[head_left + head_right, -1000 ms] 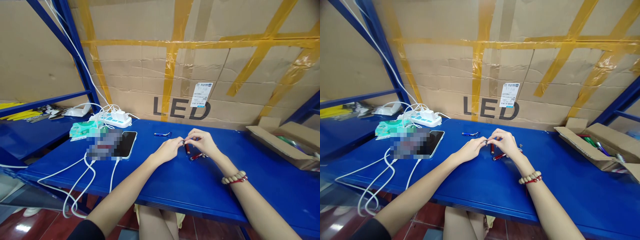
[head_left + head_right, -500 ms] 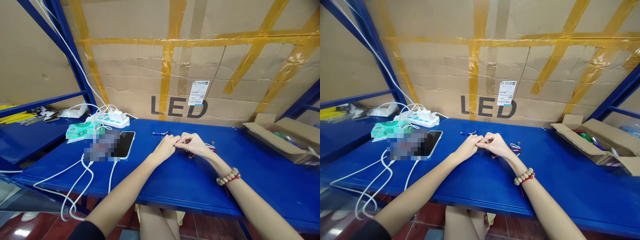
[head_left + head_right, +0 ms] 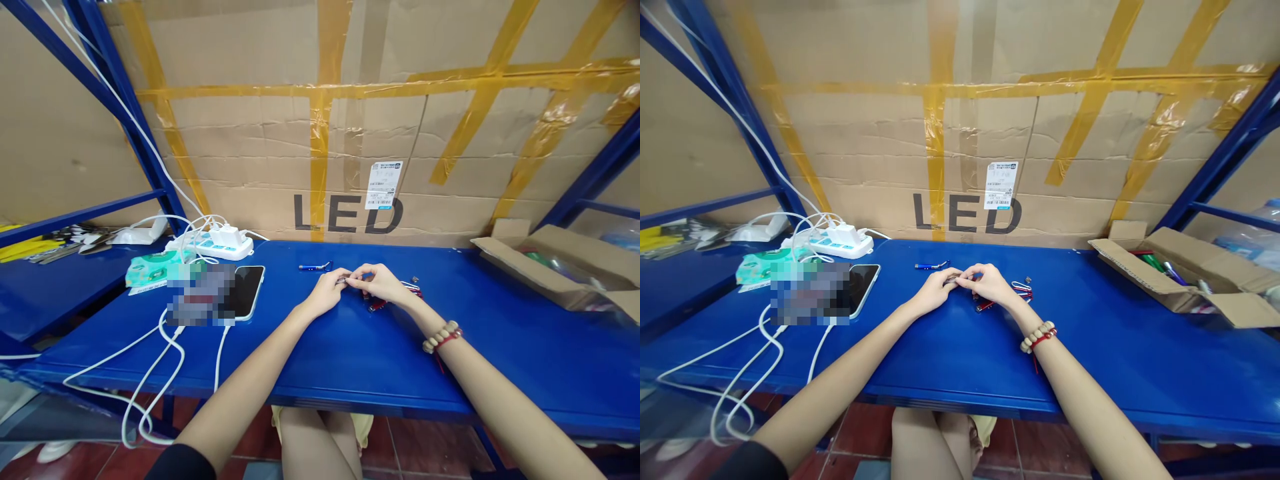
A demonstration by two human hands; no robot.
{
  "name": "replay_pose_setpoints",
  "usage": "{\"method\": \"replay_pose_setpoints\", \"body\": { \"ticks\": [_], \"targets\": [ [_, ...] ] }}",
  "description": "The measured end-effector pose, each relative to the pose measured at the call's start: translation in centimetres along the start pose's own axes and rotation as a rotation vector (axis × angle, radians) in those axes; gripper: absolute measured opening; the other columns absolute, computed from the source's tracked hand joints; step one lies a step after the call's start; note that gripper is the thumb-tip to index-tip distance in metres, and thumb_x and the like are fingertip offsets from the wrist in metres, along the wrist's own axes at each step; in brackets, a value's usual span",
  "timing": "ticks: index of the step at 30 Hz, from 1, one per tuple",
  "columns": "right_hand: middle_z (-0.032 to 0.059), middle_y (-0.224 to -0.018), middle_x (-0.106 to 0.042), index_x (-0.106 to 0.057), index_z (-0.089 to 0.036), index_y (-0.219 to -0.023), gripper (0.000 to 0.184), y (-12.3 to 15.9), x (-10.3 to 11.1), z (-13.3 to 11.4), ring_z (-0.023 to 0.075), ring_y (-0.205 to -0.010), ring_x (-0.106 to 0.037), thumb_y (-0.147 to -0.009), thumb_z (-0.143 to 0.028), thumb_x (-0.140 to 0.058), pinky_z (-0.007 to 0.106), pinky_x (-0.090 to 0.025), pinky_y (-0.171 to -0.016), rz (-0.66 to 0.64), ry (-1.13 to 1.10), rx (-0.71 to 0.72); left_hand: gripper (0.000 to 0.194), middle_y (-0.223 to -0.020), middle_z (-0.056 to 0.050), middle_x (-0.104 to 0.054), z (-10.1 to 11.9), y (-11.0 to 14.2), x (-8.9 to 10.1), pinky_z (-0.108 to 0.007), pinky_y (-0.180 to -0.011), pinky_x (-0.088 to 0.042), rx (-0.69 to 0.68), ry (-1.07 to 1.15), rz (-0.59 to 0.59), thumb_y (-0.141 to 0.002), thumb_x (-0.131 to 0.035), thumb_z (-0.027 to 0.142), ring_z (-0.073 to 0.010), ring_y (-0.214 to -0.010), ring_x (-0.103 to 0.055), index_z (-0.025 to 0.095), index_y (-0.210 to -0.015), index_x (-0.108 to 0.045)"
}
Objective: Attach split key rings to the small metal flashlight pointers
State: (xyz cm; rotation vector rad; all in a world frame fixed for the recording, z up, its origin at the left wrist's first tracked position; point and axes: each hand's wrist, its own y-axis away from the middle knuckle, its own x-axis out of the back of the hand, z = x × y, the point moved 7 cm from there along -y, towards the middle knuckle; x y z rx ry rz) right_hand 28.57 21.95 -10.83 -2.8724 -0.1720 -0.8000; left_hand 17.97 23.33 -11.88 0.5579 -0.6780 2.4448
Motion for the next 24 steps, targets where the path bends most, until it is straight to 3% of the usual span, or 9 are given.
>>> {"method": "replay_pose_setpoints", "body": {
  "ticks": [8, 11, 16, 21, 24],
  "targets": [
    [0.0015, -0.053, -0.05, -0.059, -0.009, -0.087, 0.052, 0.0, 0.4, 0.1, 0.0093, -0.042, -0.046, -0.064, -0.055, -0.062, 0.02, -0.034, -0.04, 0.049, -0.058, -0.03, 0.02, -0.097, 0.0, -0.061, 0.6, 0.7, 2.0, -0.024, -0.077, -0.042, -0.008, -0.305, 0.192, -0.088, -0.037, 0.02, -0.0138, -0.088, -0.056, 0.019, -0.095, -0.056],
    [0.0045, -0.061, -0.054, -0.058, -0.008, -0.087, 0.056, -0.1, 0.8, -0.3, 0.0083, -0.043, -0.044, -0.062, -0.058, -0.063, 0.021, -0.034, -0.04, 0.123, -0.09, -0.004, 0.024, -0.103, 0.001, -0.058, 1.2, 1.2, 3.1, -0.022, -0.071, -0.042, 0.026, -0.321, 0.289, -0.091, -0.032, 0.024, -0.0123, -0.086, -0.056, 0.023, -0.099, -0.054],
    [0.0103, -0.087, -0.057, -0.06, -0.008, -0.086, 0.055, 0.0, 1.5, -1.1, 0.0071, -0.049, -0.047, -0.061, -0.058, -0.063, 0.021, -0.035, -0.04, 0.205, -0.143, 0.071, 0.025, -0.096, 0.0, -0.058, 2.0, 1.4, 3.9, -0.022, -0.075, -0.04, 0.009, -0.259, 0.4, -0.091, -0.031, 0.025, -0.0115, -0.088, -0.055, 0.024, -0.107, -0.051],
    [0.0089, -0.081, -0.058, -0.06, -0.008, -0.089, 0.053, 0.0, 1.8, -0.9, 0.0063, -0.048, -0.045, -0.065, -0.054, -0.063, 0.02, -0.035, -0.041, 0.219, -0.173, 0.042, 0.03, -0.081, -0.001, -0.057, 1.7, 1.0, 3.9, -0.021, -0.078, -0.039, -0.021, -0.065, 0.44, -0.09, -0.034, 0.021, -0.0092, -0.081, -0.054, 0.015, -0.119, -0.04],
    [0.0074, -0.079, -0.057, -0.058, -0.008, -0.085, 0.049, 0.1, 1.7, -1.5, 0.0064, -0.048, -0.046, -0.063, -0.051, -0.066, 0.019, -0.034, -0.041, 0.204, -0.182, 0.08, 0.026, -0.077, -0.001, -0.054, 2.0, 0.9, 3.3, -0.021, -0.074, -0.04, -0.025, -0.065, 0.416, -0.09, -0.035, 0.02, -0.0092, -0.074, -0.052, 0.013, -0.113, -0.044]
  ]
}}
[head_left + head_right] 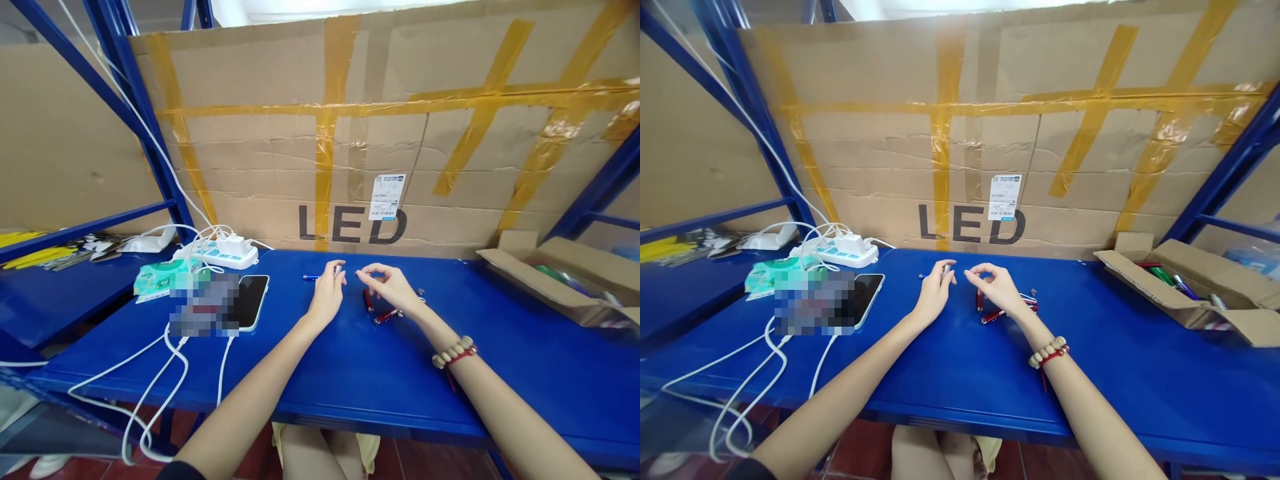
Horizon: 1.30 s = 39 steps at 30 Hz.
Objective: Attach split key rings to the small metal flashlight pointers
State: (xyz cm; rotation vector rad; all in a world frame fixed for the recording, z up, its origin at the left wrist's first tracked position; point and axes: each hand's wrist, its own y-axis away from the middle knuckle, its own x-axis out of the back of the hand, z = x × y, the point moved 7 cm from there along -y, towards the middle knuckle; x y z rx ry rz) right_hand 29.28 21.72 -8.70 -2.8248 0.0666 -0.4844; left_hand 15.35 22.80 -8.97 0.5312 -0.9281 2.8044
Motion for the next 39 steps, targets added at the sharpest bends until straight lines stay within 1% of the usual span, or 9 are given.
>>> {"method": "replay_pose_setpoints", "body": {
  "ticks": [2, 5, 8, 14, 19, 22, 29, 34, 39],
  "targets": [
    [0.0066, -0.078, -0.057, -0.058, -0.008, -0.083, 0.047, 0.1, -0.1, -0.6, 0.0063, -0.047, -0.046, -0.062, -0.05, -0.067, 0.019, -0.034, -0.04, -0.013, 0.001, 0.037, 0.02, -0.077, -0.001, -0.055, 0.5, 0.2, -0.6, -0.023, -0.074, -0.039, -0.042, -0.054, -0.047, -0.089, -0.037, 0.02, -0.0108, -0.075, -0.051, 0.014, -0.103, -0.049],
    [0.0068, -0.078, -0.057, -0.057, -0.008, -0.083, 0.047, 0.2, 0.1, -1.3, 0.0063, -0.046, -0.046, -0.064, -0.051, -0.065, 0.02, -0.034, -0.04, -0.006, 0.018, 0.069, 0.016, -0.086, -0.002, -0.057, 1.1, 0.4, -1.3, -0.028, -0.087, -0.035, -0.127, -0.161, -0.112, -0.089, -0.04, 0.02, -0.0135, -0.085, -0.049, 0.016, -0.095, -0.054],
    [0.0078, -0.081, -0.057, -0.055, -0.009, -0.085, 0.048, 0.1, 0.4, -1.3, 0.0072, -0.047, -0.047, -0.067, -0.053, -0.061, 0.021, -0.035, -0.041, -0.017, 0.03, 0.08, 0.02, -0.093, -0.004, -0.055, 1.1, 0.4, -1.8, -0.029, -0.087, -0.036, -0.148, -0.205, -0.16, -0.09, -0.039, 0.025, -0.0151, -0.09, -0.049, 0.016, -0.099, -0.054],
    [0.0068, -0.077, -0.056, -0.056, -0.01, -0.085, 0.05, 0.0, 0.1, -0.5, 0.0084, -0.049, -0.047, -0.069, -0.057, -0.058, 0.022, -0.036, -0.042, -0.136, 0.034, 0.071, 0.026, -0.096, -0.005, -0.057, 0.8, 0.6, -2.1, -0.026, -0.079, -0.04, -0.116, -0.222, -0.239, -0.091, -0.034, 0.025, -0.0145, -0.086, -0.052, 0.016, -0.107, -0.052],
    [0.0042, -0.07, -0.053, -0.058, -0.009, -0.086, 0.049, 0.0, 0.1, 0.2, 0.0083, -0.05, -0.045, -0.064, -0.053, -0.064, 0.02, -0.034, -0.041, -0.166, 0.006, -0.035, 0.024, -0.1, -0.004, -0.057, 1.3, 0.6, -1.8, -0.024, -0.084, -0.038, -0.155, -0.164, -0.223, -0.091, -0.035, 0.023, -0.0139, -0.093, -0.051, 0.017, -0.106, -0.053],
    [0.0034, -0.067, -0.052, -0.059, -0.009, -0.086, 0.048, 0.0, 0.3, 0.3, 0.0075, -0.05, -0.044, -0.065, -0.052, -0.064, 0.018, -0.033, -0.042, -0.173, 0.012, -0.055, 0.019, -0.101, -0.002, -0.057, 1.4, 0.5, -1.5, -0.022, -0.084, -0.037, -0.154, -0.094, -0.211, -0.09, -0.038, 0.023, -0.0121, -0.094, -0.051, 0.017, -0.102, -0.052],
    [0.0045, -0.075, -0.055, -0.058, -0.011, -0.09, 0.049, -0.2, 0.8, 0.7, 0.0071, -0.052, -0.045, -0.063, -0.052, -0.066, 0.018, -0.033, -0.041, -0.188, 0.044, -0.083, 0.021, -0.096, -0.005, -0.055, 1.6, 0.8, -1.8, -0.025, -0.085, -0.037, -0.223, -0.121, -0.254, -0.092, -0.033, 0.023, -0.0132, -0.09, -0.05, 0.015, -0.098, -0.05],
    [0.0045, -0.068, -0.056, -0.061, -0.01, -0.078, 0.046, -0.1, 0.9, 0.8, 0.0075, -0.052, -0.043, -0.058, -0.05, -0.069, 0.018, -0.031, -0.042, -0.163, 0.046, -0.084, 0.023, -0.1, -0.004, -0.057, 1.5, 1.1, -1.8, -0.023, -0.084, -0.04, -0.19, -0.088, -0.258, -0.091, -0.032, 0.023, -0.0129, -0.093, -0.052, 0.015, -0.101, -0.052],
    [0.0045, -0.065, -0.058, -0.065, -0.01, -0.07, 0.037, 0.0, 1.0, 0.1, 0.008, -0.051, -0.044, -0.055, -0.043, -0.071, 0.021, -0.034, -0.046, -0.115, 0.046, -0.036, 0.028, -0.104, -0.005, -0.058, 1.2, 1.1, -1.7, -0.025, -0.088, -0.04, -0.184, -0.095, -0.193, -0.091, -0.035, 0.025, -0.0135, -0.095, -0.054, 0.015, -0.104, -0.057]
  ]
}}
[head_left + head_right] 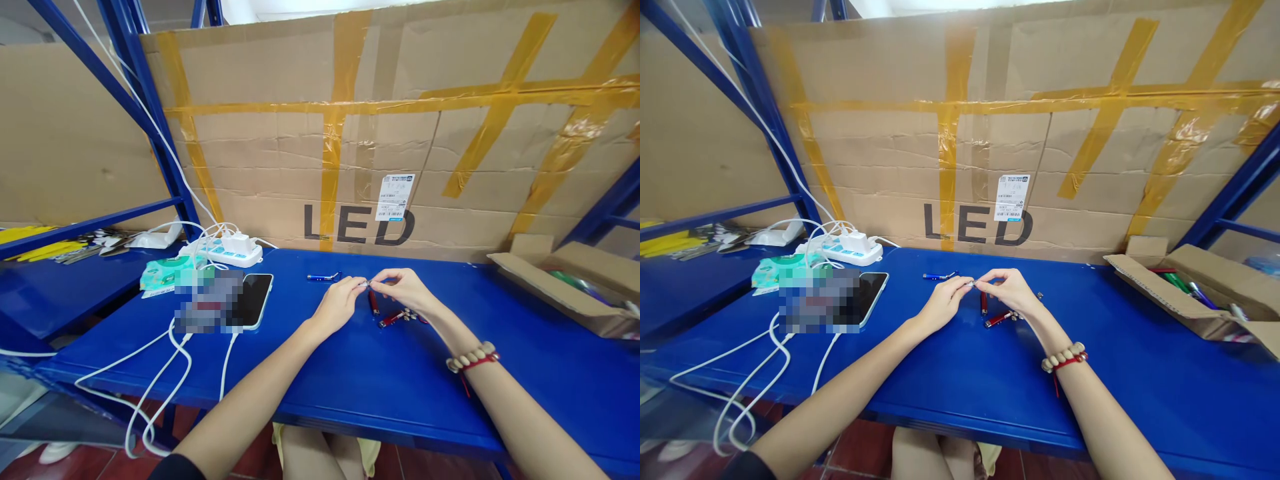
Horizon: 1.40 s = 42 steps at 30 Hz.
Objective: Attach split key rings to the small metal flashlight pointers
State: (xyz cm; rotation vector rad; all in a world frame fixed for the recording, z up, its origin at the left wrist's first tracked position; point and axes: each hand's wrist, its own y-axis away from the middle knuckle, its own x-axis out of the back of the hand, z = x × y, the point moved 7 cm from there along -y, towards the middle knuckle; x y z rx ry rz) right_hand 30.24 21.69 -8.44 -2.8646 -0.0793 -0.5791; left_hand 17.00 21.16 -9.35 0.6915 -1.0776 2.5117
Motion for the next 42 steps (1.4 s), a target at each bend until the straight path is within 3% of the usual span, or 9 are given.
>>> {"method": "replay_pose_setpoints", "body": {
  "ticks": [8, 13, 16, 18, 25, 29, 33, 36, 42],
  "targets": [
    [0.0049, -0.069, -0.061, -0.067, -0.012, -0.067, 0.029, -0.1, -0.2, 0.3, 0.0111, -0.061, -0.049, -0.052, -0.036, -0.073, 0.023, -0.038, -0.058, 0.033, 0.075, 0.044, 0.027, -0.084, -0.006, -0.059, -0.1, 0.0, 0.0, -0.026, -0.077, -0.042, -0.05, -0.086, -0.038, -0.089, -0.038, 0.023, -0.0135, -0.076, -0.052, 0.014, -0.095, -0.062],
    [0.0005, -0.05, -0.048, -0.06, -0.011, -0.063, 0.036, 0.3, -1.4, 1.9, 0.0071, -0.046, -0.038, -0.053, -0.043, -0.072, 0.021, -0.026, -0.045, -0.027, -0.054, -0.206, 0.027, -0.079, -0.006, -0.056, 0.0, -0.2, 0.5, -0.025, -0.077, -0.04, -0.083, -0.106, -0.031, -0.089, -0.038, 0.022, -0.0129, -0.075, -0.05, 0.013, -0.098, -0.062],
    [0.0001, -0.051, -0.045, -0.052, -0.012, -0.059, 0.04, 0.9, -2.2, 2.4, 0.0075, -0.047, -0.042, -0.053, -0.045, -0.072, 0.019, -0.023, -0.043, -0.07, -0.159, -0.348, 0.026, -0.078, -0.005, -0.056, 0.0, -0.2, 0.3, -0.024, -0.078, -0.04, -0.082, -0.104, -0.071, -0.088, -0.039, 0.02, -0.0126, -0.075, -0.05, 0.014, -0.1, -0.062],
    [0.0006, -0.052, -0.046, -0.051, -0.011, -0.059, 0.041, 1.0, -2.2, 2.5, 0.0075, -0.049, -0.043, -0.053, -0.046, -0.073, 0.018, -0.024, -0.043, -0.063, -0.159, -0.368, 0.027, -0.079, -0.004, -0.056, 0.0, -0.2, 0.2, -0.024, -0.077, -0.04, -0.074, -0.099, -0.093, -0.088, -0.038, 0.02, -0.0124, -0.074, -0.05, 0.017, -0.102, -0.062],
    [0.0024, -0.054, -0.049, -0.061, -0.01, -0.069, 0.038, -0.1, -1.0, 1.4, 0.0072, -0.048, -0.039, -0.061, -0.046, -0.069, 0.019, -0.028, -0.043, -0.021, -0.01, -0.099, 0.028, -0.075, -0.003, -0.058, -1.3, -0.6, -0.2, -0.025, -0.077, -0.04, 0.081, -0.092, -0.029, -0.087, -0.038, 0.021, -0.0129, -0.072, -0.05, 0.016, -0.098, -0.063],
    [0.0067, -0.079, -0.059, -0.066, -0.012, -0.087, 0.041, -0.2, 0.1, -0.1, 0.0083, -0.052, -0.045, -0.062, -0.045, -0.069, 0.022, -0.034, -0.046, 0.066, 0.112, 0.131, 0.027, -0.074, -0.002, -0.058, -1.5, -0.9, -0.3, -0.024, -0.074, -0.04, 0.171, -0.004, -0.019, -0.086, -0.04, 0.021, -0.0122, -0.071, -0.051, 0.014, -0.101, -0.062],
    [0.008, -0.081, -0.058, -0.068, -0.013, -0.075, 0.032, 0.1, 0.5, -1.4, 0.0125, -0.063, -0.051, -0.063, -0.043, -0.069, 0.024, -0.039, -0.052, 0.07, 0.179, 0.32, 0.025, -0.071, -0.002, -0.057, -1.0, -0.8, -0.5, -0.02, -0.063, -0.038, 0.244, 0.092, -0.122, -0.086, -0.04, 0.018, -0.0101, -0.064, -0.049, 0.011, -0.097, -0.061],
    [0.0065, -0.078, -0.057, -0.068, -0.015, -0.069, 0.026, 0.3, 0.7, -1.6, 0.0108, -0.059, -0.048, -0.065, -0.041, -0.068, 0.025, -0.039, -0.053, 0.066, 0.245, 0.37, 0.021, -0.068, 0.0, -0.055, -0.5, -0.5, -0.8, -0.019, -0.062, -0.036, 0.229, 0.121, -0.197, -0.086, -0.04, 0.016, -0.0082, -0.061, -0.047, 0.011, -0.089, -0.06],
    [0.0055, -0.076, -0.058, -0.067, -0.015, -0.067, 0.026, 0.0, 0.3, -0.7, 0.0109, -0.059, -0.048, -0.066, -0.04, -0.065, 0.025, -0.038, -0.055, 0.01, 0.283, 0.337, 0.015, -0.067, 0.002, -0.053, -0.6, 0.0, -1.1, -0.018, -0.062, -0.036, 0.189, 0.156, -0.199, -0.086, -0.04, 0.018, -0.0073, -0.062, -0.047, 0.012, -0.09, -0.054]
  ]
}}
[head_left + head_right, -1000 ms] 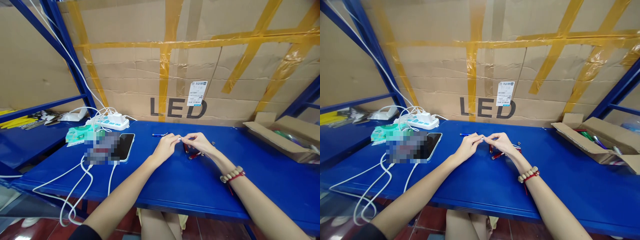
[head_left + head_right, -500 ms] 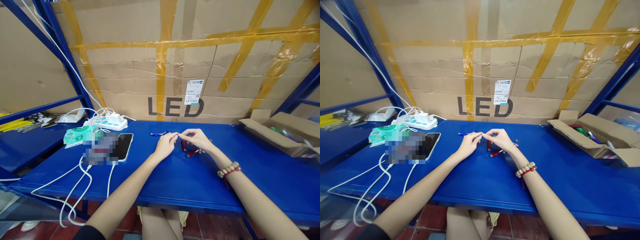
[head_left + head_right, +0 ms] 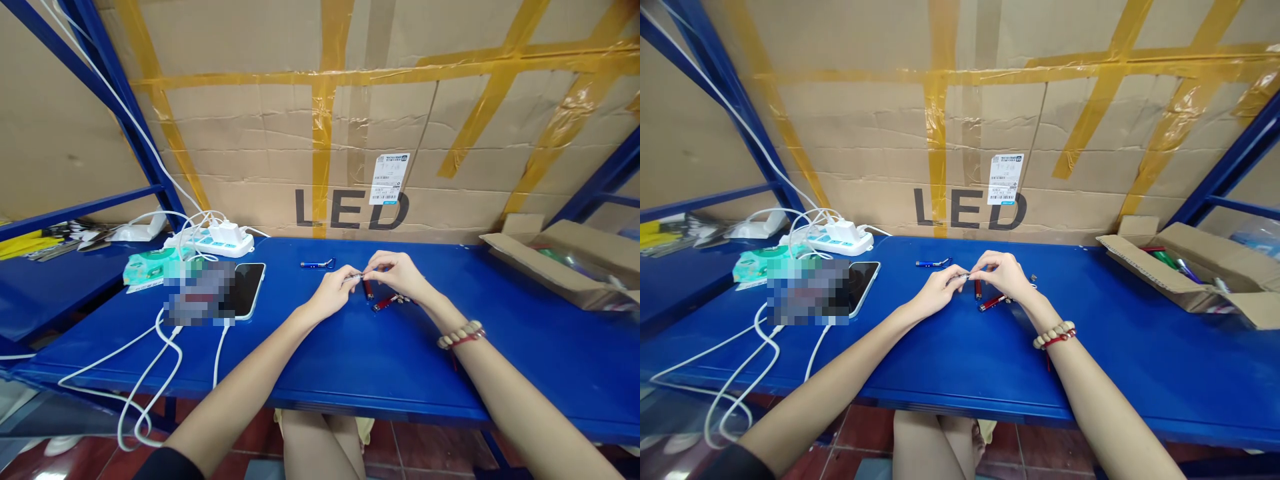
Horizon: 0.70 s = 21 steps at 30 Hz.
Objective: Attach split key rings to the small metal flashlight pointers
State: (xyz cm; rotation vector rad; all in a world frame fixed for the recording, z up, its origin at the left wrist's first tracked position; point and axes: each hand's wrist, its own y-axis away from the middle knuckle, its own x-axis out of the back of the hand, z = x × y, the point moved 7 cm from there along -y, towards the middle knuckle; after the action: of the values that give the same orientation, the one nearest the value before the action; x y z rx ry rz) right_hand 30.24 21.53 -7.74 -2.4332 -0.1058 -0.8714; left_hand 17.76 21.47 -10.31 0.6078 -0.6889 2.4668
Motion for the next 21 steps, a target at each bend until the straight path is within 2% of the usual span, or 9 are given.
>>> {"method": "replay_pose_setpoints", "body": {
  "ticks": [4, 9, 12, 15, 21],
  "targets": [
    [0.0049, -0.07, -0.059, -0.066, -0.013, -0.066, 0.029, 0.1, -0.5, 0.8, 0.0096, -0.054, -0.044, -0.062, -0.041, -0.066, 0.025, -0.035, -0.052, -0.039, -0.036, -0.169, 0.013, -0.072, 0.001, -0.055, 0.0, 0.1, 0.2, -0.018, -0.063, -0.037, -0.059, 0.004, 0.034, -0.086, -0.041, 0.019, -0.008, -0.066, -0.051, 0.012, -0.09, -0.051],
    [0.003, -0.063, -0.058, -0.066, -0.011, -0.067, 0.027, 0.6, -0.6, 0.8, 0.0088, -0.057, -0.045, -0.057, -0.035, -0.07, 0.022, -0.034, -0.055, -0.085, -0.156, -0.382, 0.008, -0.085, -0.002, -0.06, 1.0, 0.2, 0.8, -0.019, -0.069, -0.039, -0.181, -0.044, 0.097, -0.084, -0.044, 0.016, -0.0099, -0.077, -0.055, 0.013, -0.088, -0.05],
    [0.0009, -0.058, -0.053, -0.066, -0.01, -0.069, 0.029, 1.1, -0.8, 1.1, 0.0063, -0.051, -0.038, -0.056, -0.035, -0.072, 0.021, -0.028, -0.048, -0.107, -0.236, -0.502, 0.008, -0.09, -0.002, -0.06, 1.5, 0.3, 1.1, -0.019, -0.074, -0.039, -0.235, -0.072, 0.134, -0.084, -0.044, 0.015, -0.0104, -0.085, -0.055, 0.013, -0.087, -0.051],
    [-0.0005, -0.054, -0.048, -0.065, -0.01, -0.07, 0.031, 1.3, -1.1, 1.3, 0.0055, -0.048, -0.033, -0.057, -0.037, -0.073, 0.02, -0.022, -0.044, -0.127, -0.299, -0.551, 0.008, -0.091, -0.001, -0.06, 1.6, 0.3, 1.2, -0.018, -0.075, -0.04, -0.253, -0.075, 0.152, -0.084, -0.045, 0.015, -0.0099, -0.086, -0.056, 0.014, -0.087, -0.053],
    [0.0009, -0.053, -0.047, -0.066, -0.009, -0.074, 0.038, 1.3, -1.3, 1.7, 0.0063, -0.049, -0.035, -0.055, -0.041, -0.074, 0.02, -0.023, -0.044, -0.121, -0.305, -0.559, 0.025, -0.106, -0.004, -0.058, 0.7, 0.1, 0.7, -0.022, -0.085, -0.04, -0.218, -0.12, 0.119, -0.086, -0.042, 0.015, -0.0124, -0.095, -0.055, 0.015, -0.109, -0.053]
  ]
}}
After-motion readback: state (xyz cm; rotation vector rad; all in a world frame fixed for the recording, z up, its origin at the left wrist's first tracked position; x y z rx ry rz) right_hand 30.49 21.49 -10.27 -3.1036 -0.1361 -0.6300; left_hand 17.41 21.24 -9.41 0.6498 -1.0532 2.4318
